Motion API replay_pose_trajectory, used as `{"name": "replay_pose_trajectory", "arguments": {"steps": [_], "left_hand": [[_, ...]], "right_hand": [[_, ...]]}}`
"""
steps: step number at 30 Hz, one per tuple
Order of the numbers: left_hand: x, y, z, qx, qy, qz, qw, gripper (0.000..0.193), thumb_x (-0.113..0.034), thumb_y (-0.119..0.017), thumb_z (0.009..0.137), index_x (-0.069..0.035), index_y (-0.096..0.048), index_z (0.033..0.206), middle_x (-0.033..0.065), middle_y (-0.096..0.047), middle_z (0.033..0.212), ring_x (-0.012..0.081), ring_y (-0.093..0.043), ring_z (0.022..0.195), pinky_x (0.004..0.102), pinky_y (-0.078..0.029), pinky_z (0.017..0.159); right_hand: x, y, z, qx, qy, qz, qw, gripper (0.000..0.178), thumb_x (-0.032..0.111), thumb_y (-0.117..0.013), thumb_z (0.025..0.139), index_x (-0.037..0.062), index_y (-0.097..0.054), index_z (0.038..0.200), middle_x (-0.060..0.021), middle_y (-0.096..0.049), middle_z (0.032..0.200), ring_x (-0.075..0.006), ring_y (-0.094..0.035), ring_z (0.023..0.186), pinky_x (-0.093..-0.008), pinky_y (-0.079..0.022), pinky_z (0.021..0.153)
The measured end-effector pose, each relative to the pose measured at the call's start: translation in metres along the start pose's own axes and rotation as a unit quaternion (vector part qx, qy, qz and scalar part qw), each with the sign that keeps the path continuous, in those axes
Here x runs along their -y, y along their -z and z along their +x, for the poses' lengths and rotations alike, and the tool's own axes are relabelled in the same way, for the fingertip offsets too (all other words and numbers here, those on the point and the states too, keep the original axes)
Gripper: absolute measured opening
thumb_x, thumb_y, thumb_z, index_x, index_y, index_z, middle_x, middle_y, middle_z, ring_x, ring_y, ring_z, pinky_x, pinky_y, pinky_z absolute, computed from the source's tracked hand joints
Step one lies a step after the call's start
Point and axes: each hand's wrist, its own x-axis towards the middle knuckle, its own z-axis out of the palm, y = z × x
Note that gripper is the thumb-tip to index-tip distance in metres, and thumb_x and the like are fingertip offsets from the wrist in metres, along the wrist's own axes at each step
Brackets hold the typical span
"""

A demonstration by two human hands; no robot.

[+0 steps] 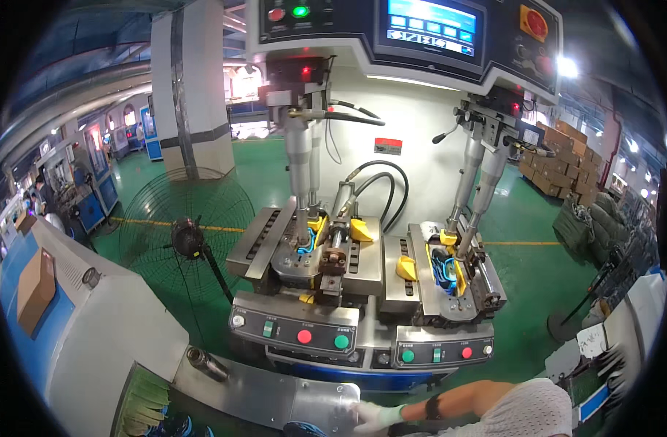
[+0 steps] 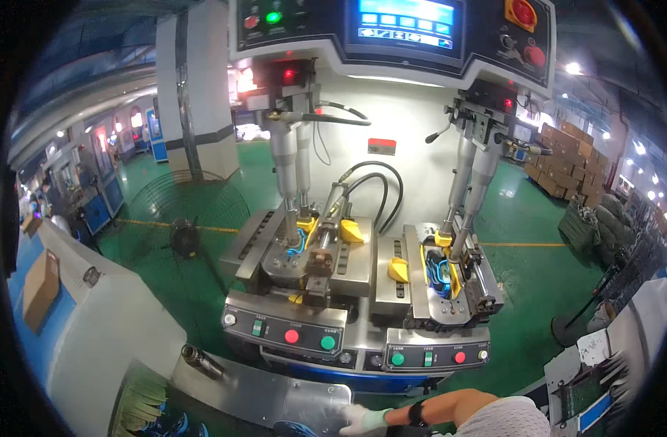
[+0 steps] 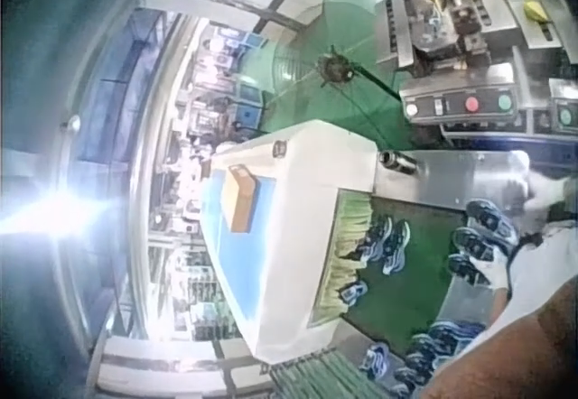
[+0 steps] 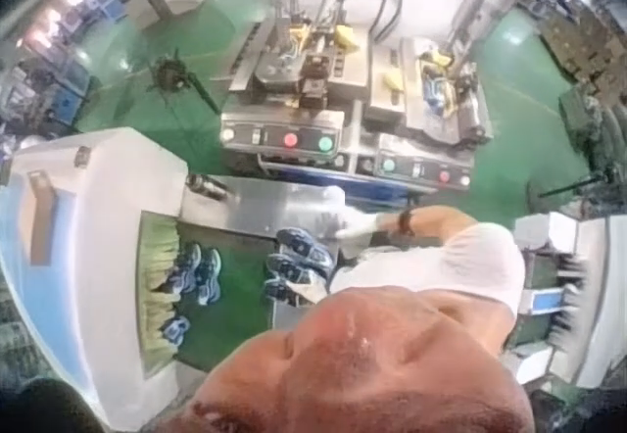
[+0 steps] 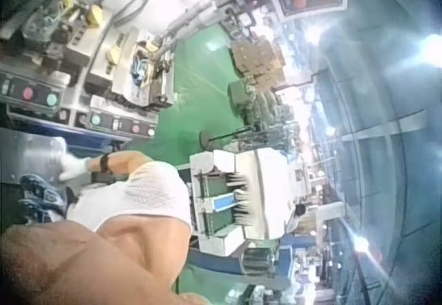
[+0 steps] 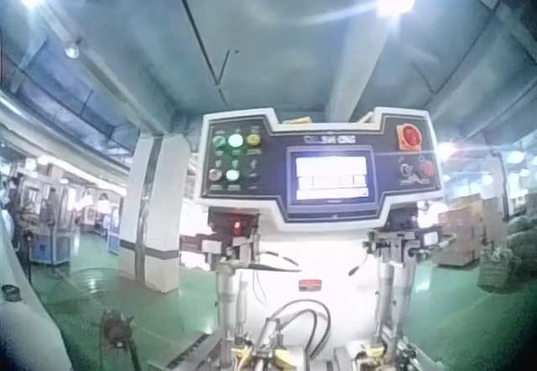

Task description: The operator is seen using a lasting machine to shape and attach shoe uppers to soles in an industrial setting.

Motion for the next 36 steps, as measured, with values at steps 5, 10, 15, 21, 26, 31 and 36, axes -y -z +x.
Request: {"name": "replay_pose_trajectory", "arguments": {"steps": [5, 10, 15, 21, 26, 31, 36], "left_hand": [[0.077, -0.018, 0.015, 0.052, 0.027, 0.278, 0.959, 0.091, -0.046, -0.071, 0.081, 0.024, -0.041, 0.131, 0.0388, -0.051, 0.131, 0.0479, -0.045, 0.129, 0.0473, -0.031, 0.115], [0.021, 0.002, 0.054, 0.185, 0.183, 0.098, 0.960, 0.090, -0.039, -0.076, 0.082, 0.016, -0.033, 0.139, 0.0338, -0.046, 0.138, 0.0435, -0.046, 0.129, 0.0460, -0.034, 0.113], [-0.051, 0.023, 0.091, 0.325, 0.311, -0.046, 0.892, 0.094, -0.031, -0.080, 0.083, 0.008, -0.025, 0.148, 0.0288, -0.041, 0.145, 0.0391, -0.047, 0.129, 0.0447, -0.038, 0.111], [-0.054, -0.041, 0.079, 0.415, 0.159, -0.116, 0.888, 0.022, -0.010, -0.081, 0.079, -0.006, -0.063, 0.090, 0.0006, -0.064, 0.085, 0.0123, -0.055, 0.066, 0.0312, -0.045, 0.058], [-0.148, -0.106, 0.024, 0.599, -0.032, 0.099, 0.794, 0.052, -0.024, -0.085, 0.076, 0.005, -0.061, 0.111, 0.0129, -0.065, 0.108, 0.0197, -0.060, 0.096, 0.0341, -0.048, 0.089], [-0.203, -0.165, -0.091, 0.764, -0.141, -0.044, 0.628, 0.041, -0.011, -0.081, 0.078, 0.001, -0.058, 0.109, 0.0004, -0.060, 0.089, 0.0108, -0.052, 0.071, 0.0296, -0.047, 0.064], [-0.275, -0.186, -0.225, 0.885, -0.161, 0.018, 0.436, 0.042, -0.007, -0.076, 0.080, 0.003, -0.061, 0.118, 0.0030, -0.063, 0.095, 0.0085, -0.056, 0.075, 0.0272, -0.048, 0.065]], "right_hand": [[0.087, -0.101, 0.042, 0.078, 0.120, 0.312, 0.939, 0.125, 0.068, -0.075, 0.072, 0.0017, -0.014, 0.158, -0.0210, -0.015, 0.164, -0.0339, -0.009, 0.153, -0.0463, -0.008, 0.124], [0.115, -0.105, 0.059, 0.016, -0.163, 0.185, 0.969, 0.066, 0.034, -0.068, 0.080, -0.0012, -0.051, 0.133, -0.0262, -0.065, 0.116, -0.0392, -0.064, 0.112, -0.0442, -0.050, 0.097], [0.076, -0.056, 0.046, 0.056, -0.197, 0.302, 0.931, 0.058, 0.043, -0.078, 0.068, 0.0014, -0.072, 0.107, -0.0150, -0.074, 0.094, -0.0234, -0.070, 0.086, -0.0372, -0.054, 0.079], [0.069, 0.020, -0.082, -0.164, -0.272, 0.421, 0.850, 0.038, 0.038, -0.077, 0.080, 0.0006, -0.073, 0.084, -0.0060, -0.067, 0.071, -0.0138, -0.060, 0.064, -0.0340, -0.050, 0.062], [0.061, 0.027, -0.218, -0.386, -0.349, 0.546, 0.656, 0.027, 0.032, -0.078, 0.082, 0.0075, -0.067, 0.078, 0.0023, -0.054, 0.059, -0.0074, -0.044, 0.047, -0.0267, -0.035, 0.045], [0.045, -0.020, -0.341, -0.651, -0.250, 0.574, 0.429, 0.021, 0.017, -0.079, 0.082, 0.0054, -0.070, 0.097, 0.0028, -0.063, 0.071, -0.0041, -0.051, 0.053, -0.0231, -0.038, 0.048], [0.070, -0.044, -0.469, -0.810, -0.276, 0.427, 0.292, 0.021, 0.012, -0.075, 0.082, 0.0042, -0.069, 0.100, 0.0056, -0.064, 0.083, -0.0040, -0.052, 0.067, -0.0236, -0.041, 0.059]]}}
